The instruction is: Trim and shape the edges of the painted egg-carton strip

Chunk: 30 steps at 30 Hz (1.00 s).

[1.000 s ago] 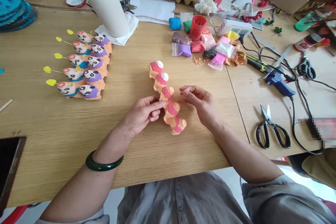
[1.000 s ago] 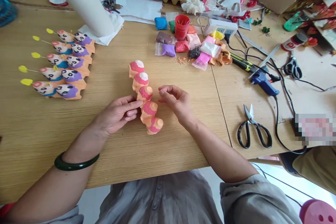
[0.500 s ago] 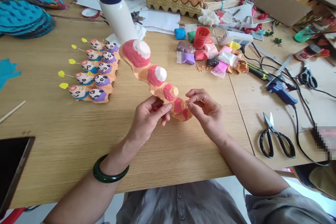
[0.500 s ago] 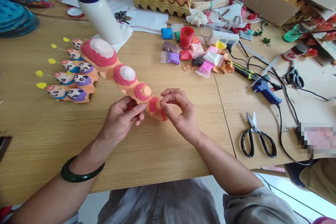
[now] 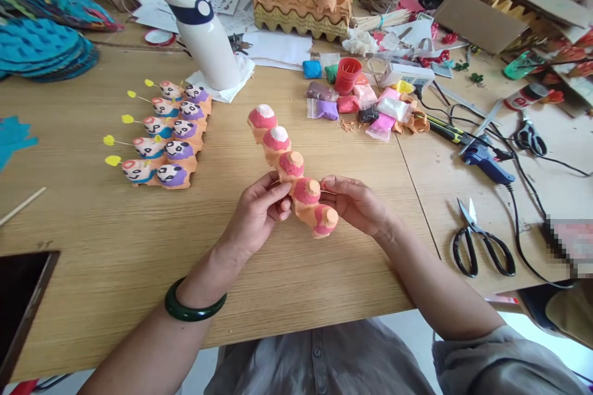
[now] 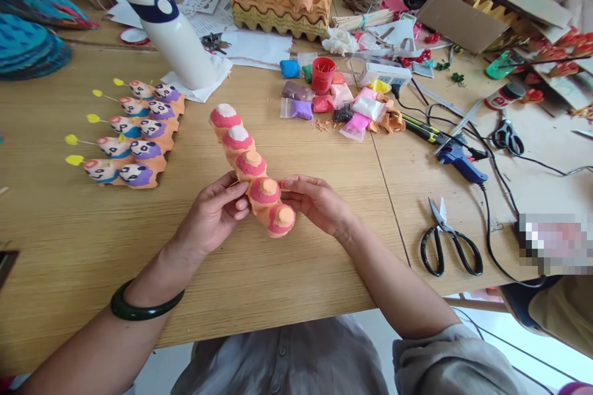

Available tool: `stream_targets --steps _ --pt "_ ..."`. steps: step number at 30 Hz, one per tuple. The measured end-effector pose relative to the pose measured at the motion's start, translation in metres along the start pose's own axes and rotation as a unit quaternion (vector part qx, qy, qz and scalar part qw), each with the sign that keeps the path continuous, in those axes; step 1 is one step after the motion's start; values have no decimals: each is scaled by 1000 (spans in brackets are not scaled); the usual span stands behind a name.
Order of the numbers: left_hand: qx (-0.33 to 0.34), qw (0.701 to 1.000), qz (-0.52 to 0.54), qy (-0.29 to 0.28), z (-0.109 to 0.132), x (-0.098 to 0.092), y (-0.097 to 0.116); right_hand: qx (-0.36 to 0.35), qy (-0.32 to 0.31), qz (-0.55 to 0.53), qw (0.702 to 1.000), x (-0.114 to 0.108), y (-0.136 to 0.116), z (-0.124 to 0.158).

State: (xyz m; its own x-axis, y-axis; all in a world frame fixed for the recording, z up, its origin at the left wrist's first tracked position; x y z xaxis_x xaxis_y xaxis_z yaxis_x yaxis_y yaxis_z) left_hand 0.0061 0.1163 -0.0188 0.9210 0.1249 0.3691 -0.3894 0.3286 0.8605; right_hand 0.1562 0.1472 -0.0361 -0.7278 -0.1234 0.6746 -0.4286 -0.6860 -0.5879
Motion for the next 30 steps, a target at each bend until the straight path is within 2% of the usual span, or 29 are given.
stream_targets --steps 2,4,10,14,16,19,20,25,27,30 --pt "-10 1000 13 -17 -2 1 -3 40 -22 -13 999 3 4 0" --pt "-16 999 31 -20 -5 -1 -6 52 -38 -21 998 6 6 0" --pt "-42 996 73 -2 -13 -6 -18 -52 -19 -28 998 6 -3 -1" --pt "-107 994 37 1 -9 -3 -31 -94 2 -56 994 2 -8 -3" --pt "-147 988 36 -27 -3 4 -37 -115 13 -76 990 -1 -13 -4" --pt "-187 975 63 -100 9 25 -42 -128 20 -88 988 -4 -17 -5" --pt "-199 971 84 -106 12 31 -44 -126 20 -85 988 -3 -17 -5" --pt "-232 951 199 -50 20 41 -52 -110 -1 -50 993 5 -12 -1" --pt "-239 948 205 -36 20 41 -54 -102 -4 -51 993 6 -9 -1" --pt "-222 960 168 -21 17 35 -53 -93 17 -42 995 1 -5 -2"
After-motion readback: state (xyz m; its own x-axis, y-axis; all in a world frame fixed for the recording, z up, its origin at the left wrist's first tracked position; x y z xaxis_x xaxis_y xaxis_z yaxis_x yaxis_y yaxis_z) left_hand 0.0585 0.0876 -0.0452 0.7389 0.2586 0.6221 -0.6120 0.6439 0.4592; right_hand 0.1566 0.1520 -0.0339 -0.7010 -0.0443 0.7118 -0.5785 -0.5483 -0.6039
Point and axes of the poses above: each hand's wrist, its own z-axis away from the middle knuckle, its own x-axis out of the palm, y = z × x, the point moved 9 cm from there along -z, towards the middle knuckle, and after that the axes turned 12 degrees about -z, right-handed, at the moved point
